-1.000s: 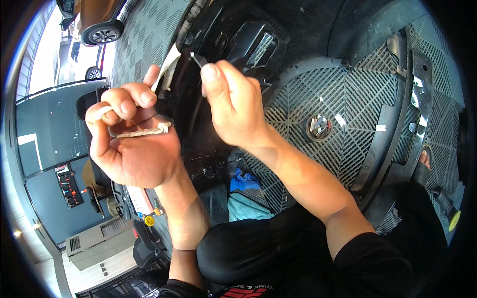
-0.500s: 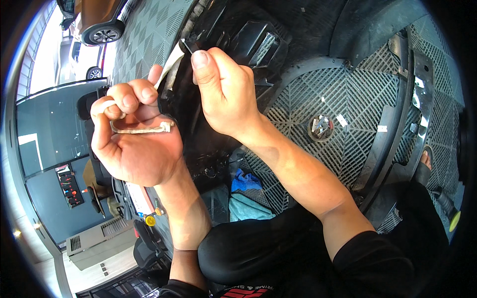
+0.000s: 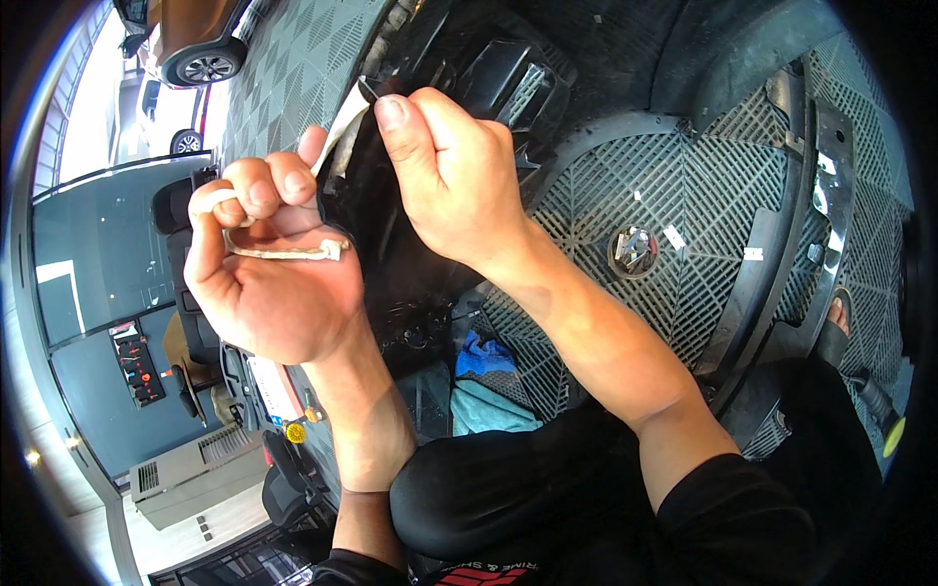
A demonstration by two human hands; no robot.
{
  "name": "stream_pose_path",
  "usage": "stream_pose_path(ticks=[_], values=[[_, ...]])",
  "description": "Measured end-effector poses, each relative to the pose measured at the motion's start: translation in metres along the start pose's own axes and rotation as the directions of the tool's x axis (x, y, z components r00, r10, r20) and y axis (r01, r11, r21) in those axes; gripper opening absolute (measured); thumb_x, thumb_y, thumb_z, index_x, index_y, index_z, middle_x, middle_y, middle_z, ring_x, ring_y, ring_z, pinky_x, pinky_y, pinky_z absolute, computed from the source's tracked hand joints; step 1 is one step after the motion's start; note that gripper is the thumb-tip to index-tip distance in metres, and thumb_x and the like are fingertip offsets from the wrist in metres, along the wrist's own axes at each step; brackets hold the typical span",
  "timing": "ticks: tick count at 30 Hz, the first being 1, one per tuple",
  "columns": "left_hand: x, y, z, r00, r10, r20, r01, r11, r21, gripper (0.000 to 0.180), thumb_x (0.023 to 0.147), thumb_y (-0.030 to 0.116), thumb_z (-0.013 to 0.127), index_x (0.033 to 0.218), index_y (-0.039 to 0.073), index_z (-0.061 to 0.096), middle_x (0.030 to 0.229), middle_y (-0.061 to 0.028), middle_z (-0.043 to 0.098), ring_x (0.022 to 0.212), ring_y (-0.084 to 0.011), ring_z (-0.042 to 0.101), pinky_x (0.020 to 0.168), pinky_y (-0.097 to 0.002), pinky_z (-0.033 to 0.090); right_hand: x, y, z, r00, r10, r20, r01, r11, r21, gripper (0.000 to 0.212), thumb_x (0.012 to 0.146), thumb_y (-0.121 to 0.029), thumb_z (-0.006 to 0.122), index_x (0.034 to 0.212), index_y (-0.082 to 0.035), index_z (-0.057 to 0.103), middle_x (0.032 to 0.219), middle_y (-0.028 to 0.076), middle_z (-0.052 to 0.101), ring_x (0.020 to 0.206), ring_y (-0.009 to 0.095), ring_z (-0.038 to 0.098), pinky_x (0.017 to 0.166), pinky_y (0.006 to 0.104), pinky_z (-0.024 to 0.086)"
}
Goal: The person applies a white adhesive strip along the inner edge of a black plastic car trim piece, then presses it into place and smooths it down. The person works on multiple sections of the trim, ensuring the adhesive adheres properly.
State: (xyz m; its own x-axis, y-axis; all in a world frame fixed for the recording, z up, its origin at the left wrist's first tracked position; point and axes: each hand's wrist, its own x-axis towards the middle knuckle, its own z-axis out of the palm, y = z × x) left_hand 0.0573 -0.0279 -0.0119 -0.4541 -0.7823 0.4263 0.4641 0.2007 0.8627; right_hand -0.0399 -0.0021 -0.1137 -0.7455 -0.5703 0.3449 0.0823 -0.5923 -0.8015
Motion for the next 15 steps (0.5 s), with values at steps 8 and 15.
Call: stream_pose_path(ticks=[8, 15], values=[[0.0037, 0.0001, 0.0002, 0.999, -0.028, -0.042, 0.028, 1.0, 0.014, 0.03, 0.106, 0.023, 0.038, 0.089, 0.006, 0.056, 0.083, -0.0092, 0.053, 0.079, -0.028, 0.054, 0.104, -0.0607, 0.047, 0.0066, -0.0029, -0.0067, 0.997, 0.007, 0.081, -0.002, 0.999, -0.054, 0.036, 0.105, -0.022, 0.061, 0.076, -0.001, 0.055, 0.055, 0.016, 0.054, 0.047, 0.029, 0.056, 0.043, 0.037, 0.042], [0.0038, 0.0001, -0.0003, 0.998, -0.041, -0.056, 0.042, 0.999, 0.029, 0.029, 0.106, 0.024, 0.039, 0.089, 0.006, 0.055, 0.083, -0.0083, 0.052, 0.079, -0.0274, 0.053, 0.104, -0.0606, 0.046, 0.0063, 0.0001, -0.0086, 0.995, -0.045, 0.084, 0.052, 0.996, -0.079, 0.036, 0.107, -0.022, 0.059, 0.078, -0.002, 0.055, 0.054, 0.013, 0.048, 0.043, 0.022, 0.049, 0.044, 0.0346, 0.039]])
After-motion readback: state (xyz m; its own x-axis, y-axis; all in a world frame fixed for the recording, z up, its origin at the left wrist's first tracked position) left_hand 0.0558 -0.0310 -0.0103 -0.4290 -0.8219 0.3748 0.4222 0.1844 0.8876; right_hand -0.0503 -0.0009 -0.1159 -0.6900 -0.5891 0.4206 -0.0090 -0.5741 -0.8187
